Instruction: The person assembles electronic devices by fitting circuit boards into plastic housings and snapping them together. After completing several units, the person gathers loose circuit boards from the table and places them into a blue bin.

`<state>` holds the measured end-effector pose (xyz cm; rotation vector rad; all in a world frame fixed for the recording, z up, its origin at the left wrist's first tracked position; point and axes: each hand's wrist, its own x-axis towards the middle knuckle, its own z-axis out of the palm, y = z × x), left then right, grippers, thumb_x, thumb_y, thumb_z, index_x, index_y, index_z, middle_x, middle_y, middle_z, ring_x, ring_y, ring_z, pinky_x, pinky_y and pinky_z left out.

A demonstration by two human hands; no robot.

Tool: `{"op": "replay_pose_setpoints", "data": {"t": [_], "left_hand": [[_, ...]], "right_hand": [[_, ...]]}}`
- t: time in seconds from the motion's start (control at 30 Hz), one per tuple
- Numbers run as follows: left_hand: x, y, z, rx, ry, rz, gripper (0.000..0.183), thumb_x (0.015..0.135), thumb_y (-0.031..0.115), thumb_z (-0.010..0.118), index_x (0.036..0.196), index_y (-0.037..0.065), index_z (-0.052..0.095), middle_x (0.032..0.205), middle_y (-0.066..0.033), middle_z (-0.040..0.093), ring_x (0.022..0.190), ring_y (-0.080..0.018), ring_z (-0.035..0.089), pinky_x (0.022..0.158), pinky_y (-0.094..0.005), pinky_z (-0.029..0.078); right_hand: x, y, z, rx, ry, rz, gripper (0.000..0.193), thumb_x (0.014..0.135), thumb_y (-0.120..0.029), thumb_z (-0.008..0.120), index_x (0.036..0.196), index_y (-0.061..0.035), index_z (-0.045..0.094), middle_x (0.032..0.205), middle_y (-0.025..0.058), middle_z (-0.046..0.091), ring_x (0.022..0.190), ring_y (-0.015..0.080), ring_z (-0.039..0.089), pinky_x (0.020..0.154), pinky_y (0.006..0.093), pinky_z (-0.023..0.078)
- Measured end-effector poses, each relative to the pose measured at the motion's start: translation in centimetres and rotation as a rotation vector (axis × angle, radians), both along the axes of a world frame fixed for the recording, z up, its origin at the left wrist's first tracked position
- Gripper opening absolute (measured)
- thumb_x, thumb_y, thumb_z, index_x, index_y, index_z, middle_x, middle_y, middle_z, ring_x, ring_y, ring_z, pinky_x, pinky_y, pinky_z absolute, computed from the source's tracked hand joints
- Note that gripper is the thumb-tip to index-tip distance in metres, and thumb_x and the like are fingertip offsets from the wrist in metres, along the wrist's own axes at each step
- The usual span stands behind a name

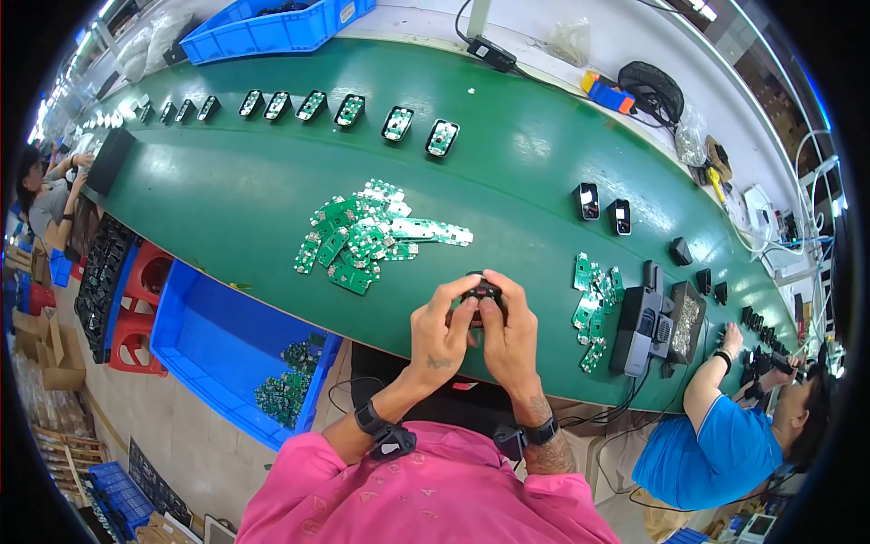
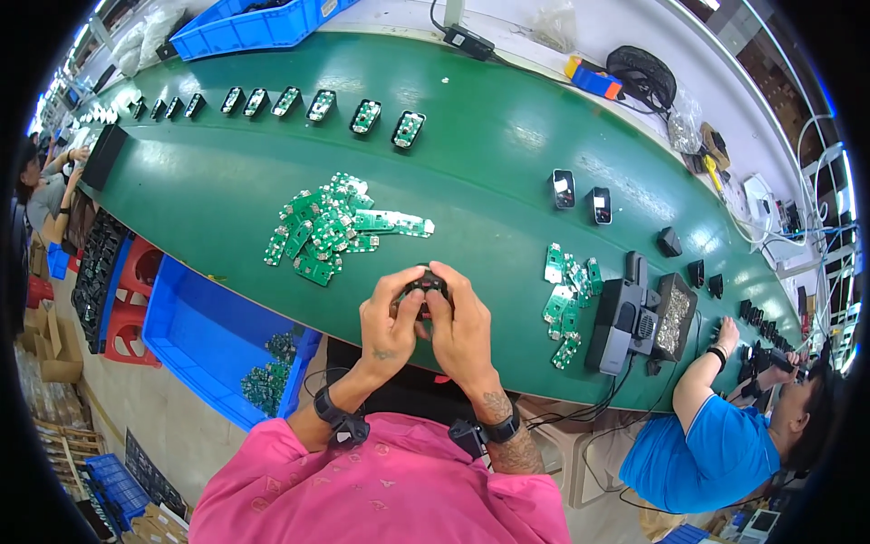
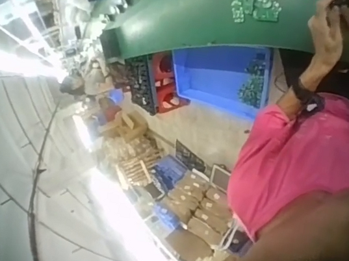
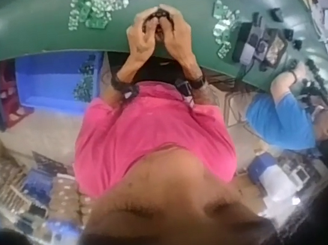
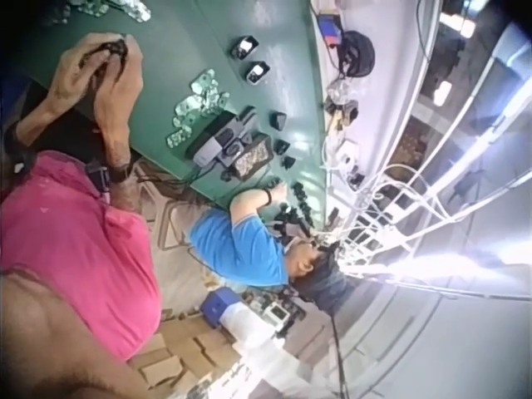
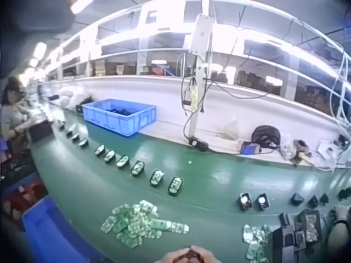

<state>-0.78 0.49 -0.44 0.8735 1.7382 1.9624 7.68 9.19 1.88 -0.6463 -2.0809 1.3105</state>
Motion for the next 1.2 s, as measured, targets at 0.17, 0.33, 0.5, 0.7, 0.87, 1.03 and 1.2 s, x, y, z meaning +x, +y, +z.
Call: {"op": "replay_pose_setpoints", "data": {"t": [0.17, 0.33, 0.5, 0.7, 0.87, 1.03, 1.2], "left_hand": [[0.0, 0.1, -0.1, 0.262, 0.502, 0.196, 0.027, 0.095, 0.002, 0.058, 0.122, 0.004, 0.058, 0.114, -0.0221, 0.066, 0.072, -0.0286, 0.071, 0.058, -0.0328, 0.057], [-1.2, 0.1, -0.1, 0.179, 0.493, 0.152, 0.04, 0.096, 0.006, 0.058, 0.134, 0.005, 0.049, 0.116, -0.0258, 0.065, 0.073, -0.029, 0.071, 0.057, -0.031, 0.055], [-2.6, -1.0, -2.0, -0.062, 0.245, 0.191, 0.059, 0.096, 0.016, 0.061, 0.145, -0.001, 0.033, 0.122, -0.0203, 0.061, 0.061, -0.0122, 0.061, 0.05, -0.0245, 0.048], [-1.5, -1.4, -4.2, -0.199, 0.423, 0.08, 0.04, 0.09, 0.009, 0.065, 0.127, -0.002, 0.052, 0.084, -0.0121, 0.066, 0.054, -0.017, 0.059, 0.052, -0.0301, 0.047], [-1.8, -1.8, -4.2, -0.174, 0.448, 0.129, 0.018, 0.09, 0.007, 0.064, 0.107, -0.001, 0.064, 0.078, -0.0106, 0.064, 0.054, -0.0189, 0.059, 0.051, -0.031, 0.047], [-1.8, -1.9, -3.9, -0.176, 0.44, 0.127, 0.014, 0.09, 0.007, 0.065, 0.102, 0.0, 0.066, 0.078, -0.011, 0.063, 0.053, -0.0176, 0.058, 0.051, -0.0303, 0.047], [-1.8, -1.2, -3.0, -0.175, 0.421, 0.058, 0.016, 0.089, 0.006, 0.065, 0.103, -0.001, 0.065, 0.078, -0.0105, 0.063, 0.052, -0.0164, 0.057, 0.051, -0.0295, 0.047]], "right_hand": [[-0.3, 0.3, -0.5, 0.316, 0.268, 0.085, 0.039, 0.09, 0.003, 0.061, 0.128, -0.0062, 0.054, 0.089, 0.0129, 0.063, 0.072, 0.0266, 0.061, 0.063, 0.035, 0.049], [-1.7, 0.6, -0.3, 0.177, 0.163, 0.011, 0.032, 0.096, -0.006, 0.057, 0.127, -0.0041, 0.054, 0.087, 0.0125, 0.065, 0.065, 0.0173, 0.061, 0.056, 0.0322, 0.049], [-8.2, 8.7, -1.3, -0.067, -0.029, -0.161, 0.031, 0.101, -0.02, 0.05, 0.124, 0.0, 0.054, 0.085, 0.008, 0.066, 0.057, 0.0117, 0.06, 0.048, 0.0281, 0.048], [-16.5, 20.0, -5.9, 0.277, -0.271, -0.279, 0.032, 0.099, -0.023, 0.055, 0.123, -0.0011, 0.053, 0.084, 0.0136, 0.07, 0.056, 0.0178, 0.066, 0.051, 0.0339, 0.052], [-18.1, 17.5, -3.0, 0.336, -0.528, -0.241, 0.043, 0.098, -0.035, 0.053, 0.125, -0.001, 0.051, 0.104, 0.0299, 0.067, 0.098, 0.0485, 0.064, 0.087, 0.0559, 0.049], [-11.7, 18.3, 0.5, 0.761, -0.527, -0.524, 0.064, 0.085, -0.04, 0.072, 0.128, 0.0027, 0.051, 0.106, 0.0266, 0.066, 0.099, 0.046, 0.061, 0.086, 0.0523, 0.05], [-4.2, 22.1, 0.1, 0.868, -0.84, -0.617, 0.053, 0.075, -0.031, 0.079, 0.114, -0.0008, 0.06, 0.101, 0.0187, 0.067, 0.102, 0.0391, 0.059, 0.084, 0.0504, 0.049]]}}
